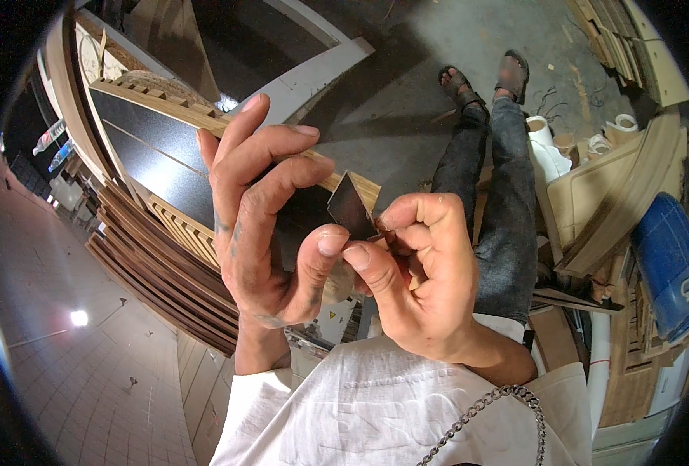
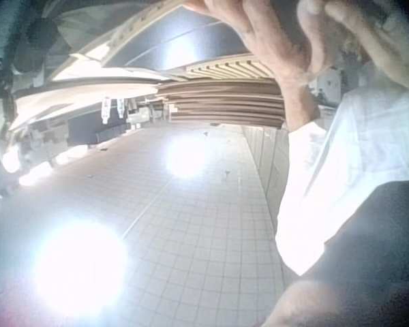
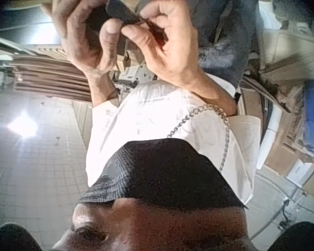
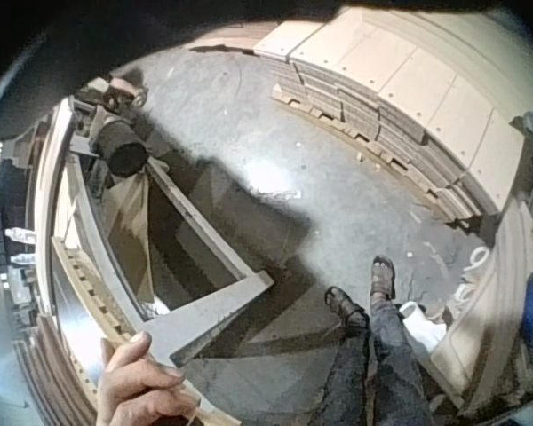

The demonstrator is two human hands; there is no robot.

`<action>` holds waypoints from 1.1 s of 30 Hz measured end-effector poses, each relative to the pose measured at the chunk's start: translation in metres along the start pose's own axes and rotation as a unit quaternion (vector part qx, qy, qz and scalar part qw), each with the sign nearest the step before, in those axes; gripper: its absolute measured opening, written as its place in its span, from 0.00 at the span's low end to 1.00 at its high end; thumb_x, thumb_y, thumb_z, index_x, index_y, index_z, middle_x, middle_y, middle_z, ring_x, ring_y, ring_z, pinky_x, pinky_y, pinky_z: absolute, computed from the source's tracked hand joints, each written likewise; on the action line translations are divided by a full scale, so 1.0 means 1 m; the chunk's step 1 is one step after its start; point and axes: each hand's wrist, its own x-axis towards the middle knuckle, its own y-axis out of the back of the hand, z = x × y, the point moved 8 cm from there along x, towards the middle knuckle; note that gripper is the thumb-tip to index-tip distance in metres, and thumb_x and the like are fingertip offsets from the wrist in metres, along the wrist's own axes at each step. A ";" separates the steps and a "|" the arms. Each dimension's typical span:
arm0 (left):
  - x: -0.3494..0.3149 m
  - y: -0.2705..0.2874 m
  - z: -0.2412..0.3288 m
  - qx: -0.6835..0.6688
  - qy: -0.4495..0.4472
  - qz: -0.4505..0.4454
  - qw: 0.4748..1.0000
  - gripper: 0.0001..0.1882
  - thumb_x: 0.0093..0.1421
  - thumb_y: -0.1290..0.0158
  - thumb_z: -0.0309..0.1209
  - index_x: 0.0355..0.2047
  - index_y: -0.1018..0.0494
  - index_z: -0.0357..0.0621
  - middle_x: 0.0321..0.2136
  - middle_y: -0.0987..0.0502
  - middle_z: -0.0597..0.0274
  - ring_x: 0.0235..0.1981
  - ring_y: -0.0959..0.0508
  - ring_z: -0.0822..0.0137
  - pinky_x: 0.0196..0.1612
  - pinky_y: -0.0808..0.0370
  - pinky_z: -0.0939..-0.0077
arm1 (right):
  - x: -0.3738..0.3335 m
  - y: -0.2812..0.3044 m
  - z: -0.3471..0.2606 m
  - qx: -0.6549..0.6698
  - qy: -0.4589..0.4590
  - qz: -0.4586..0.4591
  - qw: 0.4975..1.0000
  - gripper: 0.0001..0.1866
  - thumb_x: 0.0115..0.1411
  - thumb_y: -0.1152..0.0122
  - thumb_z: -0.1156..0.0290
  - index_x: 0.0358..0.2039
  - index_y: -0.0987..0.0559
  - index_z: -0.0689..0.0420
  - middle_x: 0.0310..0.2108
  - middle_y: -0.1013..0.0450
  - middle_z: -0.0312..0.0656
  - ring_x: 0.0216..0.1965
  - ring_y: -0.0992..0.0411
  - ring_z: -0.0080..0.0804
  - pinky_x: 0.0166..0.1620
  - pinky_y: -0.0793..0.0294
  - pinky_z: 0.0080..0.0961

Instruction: The person scrapers residue from the edge and face of a black wooden panel and a light-colored wooden frame component using a handheld blade.

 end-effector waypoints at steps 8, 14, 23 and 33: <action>-0.002 -0.001 -0.002 -0.010 -0.001 -0.017 1.000 0.26 0.63 0.41 0.50 0.45 0.21 0.37 0.53 0.25 0.49 0.69 0.36 0.39 0.73 0.59 0.36 | -0.004 -0.002 0.014 0.089 0.000 0.049 0.995 0.17 0.71 0.39 0.69 0.47 0.37 0.64 0.26 0.28 0.39 0.25 0.30 0.16 0.26 0.32 0.16; -0.004 0.000 -0.004 -0.007 -0.003 0.010 1.000 0.18 0.63 0.43 0.42 0.42 0.21 0.40 0.54 0.26 0.49 0.71 0.39 0.40 0.73 0.61 0.36 | -0.005 0.008 0.025 0.211 -0.038 0.106 0.971 0.18 0.72 0.43 0.74 0.54 0.41 0.62 0.30 0.28 0.36 0.27 0.31 0.13 0.29 0.32 0.11; -0.007 0.005 -0.006 -0.035 -0.025 0.033 0.999 0.13 0.62 0.51 0.28 0.43 0.20 0.41 0.54 0.25 0.49 0.71 0.40 0.41 0.73 0.62 0.33 | 0.012 0.012 0.018 0.097 -0.057 0.012 0.994 0.20 0.63 0.27 0.63 0.48 0.23 0.62 0.33 0.24 0.34 0.31 0.28 0.13 0.35 0.29 0.13; -0.008 0.004 -0.006 -0.040 -0.017 0.037 0.998 0.13 0.61 0.50 0.29 0.43 0.20 0.41 0.54 0.25 0.49 0.71 0.39 0.41 0.73 0.62 0.34 | 0.038 0.019 0.037 0.198 -0.100 -0.074 0.972 0.14 0.59 0.24 0.66 0.38 0.20 0.60 0.26 0.22 0.31 0.23 0.30 0.10 0.25 0.32 0.11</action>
